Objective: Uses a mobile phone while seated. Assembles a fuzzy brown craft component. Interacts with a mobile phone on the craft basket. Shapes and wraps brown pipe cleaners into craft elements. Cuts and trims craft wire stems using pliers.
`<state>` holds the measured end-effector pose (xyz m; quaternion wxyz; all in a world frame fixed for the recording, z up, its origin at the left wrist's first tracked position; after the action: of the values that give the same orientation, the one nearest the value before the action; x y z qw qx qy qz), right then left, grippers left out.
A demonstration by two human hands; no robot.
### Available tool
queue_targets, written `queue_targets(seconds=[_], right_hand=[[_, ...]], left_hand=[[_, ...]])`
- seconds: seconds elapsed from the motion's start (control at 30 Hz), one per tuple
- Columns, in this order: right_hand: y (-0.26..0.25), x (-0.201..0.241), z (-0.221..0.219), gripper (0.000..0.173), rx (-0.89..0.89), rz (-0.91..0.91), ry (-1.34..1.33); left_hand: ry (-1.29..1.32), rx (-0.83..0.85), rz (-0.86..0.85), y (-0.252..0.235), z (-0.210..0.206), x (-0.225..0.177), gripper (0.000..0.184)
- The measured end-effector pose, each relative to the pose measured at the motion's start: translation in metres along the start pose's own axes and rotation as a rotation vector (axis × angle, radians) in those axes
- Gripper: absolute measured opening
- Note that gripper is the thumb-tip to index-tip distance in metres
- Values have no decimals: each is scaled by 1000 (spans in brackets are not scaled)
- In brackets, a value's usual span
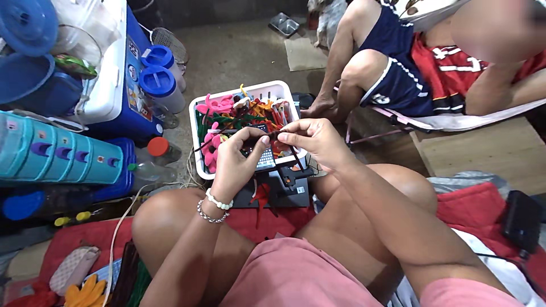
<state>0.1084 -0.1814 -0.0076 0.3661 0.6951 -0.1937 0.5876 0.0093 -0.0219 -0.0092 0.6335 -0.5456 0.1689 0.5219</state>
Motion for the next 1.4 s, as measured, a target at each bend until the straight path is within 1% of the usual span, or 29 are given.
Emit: queue_targets(seconds=[0.13, 0.2, 0.23, 0.33, 0.37, 0.43, 0.5, 0.57, 0.63, 0.67, 0.7, 0.83, 0.9, 0.93, 1.0, 1.07, 1.17, 1.3, 1.4], right_hand=[[0, 0, 0, 10, -1, 38, 33], [0, 0, -1, 13, -16, 96, 106], [1, 1, -1, 16, -27, 122, 149], [2, 3, -1, 35, -58, 166, 249], [2, 4, -2, 36, -78, 182, 261], [4, 5, -2, 31, -123, 210, 270], [4, 5, -2, 23, -152, 222, 262], [4, 4, -1, 21, -151, 200, 196], [3, 3, 0, 22, -127, 155, 69], [2, 2, 1, 21, -119, 131, 7], [1, 2, 2, 20, -118, 119, -42], [4, 0, -2, 17, -137, 138, -121], [5, -4, -7, 16, -150, 154, -136], [6, -6, -9, 16, -150, 162, -131], [6, -8, -11, 17, -154, 184, -89], [8, -8, -11, 17, -173, 207, -41], [9, -8, -12, 17, -195, 238, 14], [9, -7, -12, 19, -195, 296, 63], [9, -3, -10, 23, -160, 328, 71]], left_hand=[[44, -25, -6, 0, -5, -3, 22], [68, -76, 20, 2, -8, -2, 20], [86, -104, 51, 3, -8, 0, 19], [160, -173, 200, 6, -5, 5, 14], [189, -182, 244, 6, -5, 6, 14], [254, -191, 312, 7, -5, 8, 15], [403, -215, 372, 8, -6, 9, 25], [687, -271, 418, 8, -7, 10, 39], [970, -335, 405, 7, -8, 10, 46], [1047, -339, 378, 6, -9, 9, 50], [1061, -312, 344, 6, -10, 8, 56], [958, -231, 288, 9, -25, 9, 67], [881, -219, 268, 10, -31, 8, 76], [835, -219, 254, 9, -32, 7, 77], [768, -217, 209, 9, -32, 5, 73], [732, -218, 198, 10, -31, 5, 72], [652, -224, 186, 10, -32, 5, 60], [567, -254, 92, 8, -25, 2, 54], [492, -296, 1, 7, -17, -3, 37]])
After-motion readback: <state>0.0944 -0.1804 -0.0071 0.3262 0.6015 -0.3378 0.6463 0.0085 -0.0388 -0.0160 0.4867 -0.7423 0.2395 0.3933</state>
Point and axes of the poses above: each hand's wrist, its own y-axis away from the middle knuckle, its own z-axis out of the back of the hand, x = y × z, the point moved 5 cm from there along -y, towards the middle knuckle, and after that the axes turned 14 degrees about -z, right-handed, at the moved point
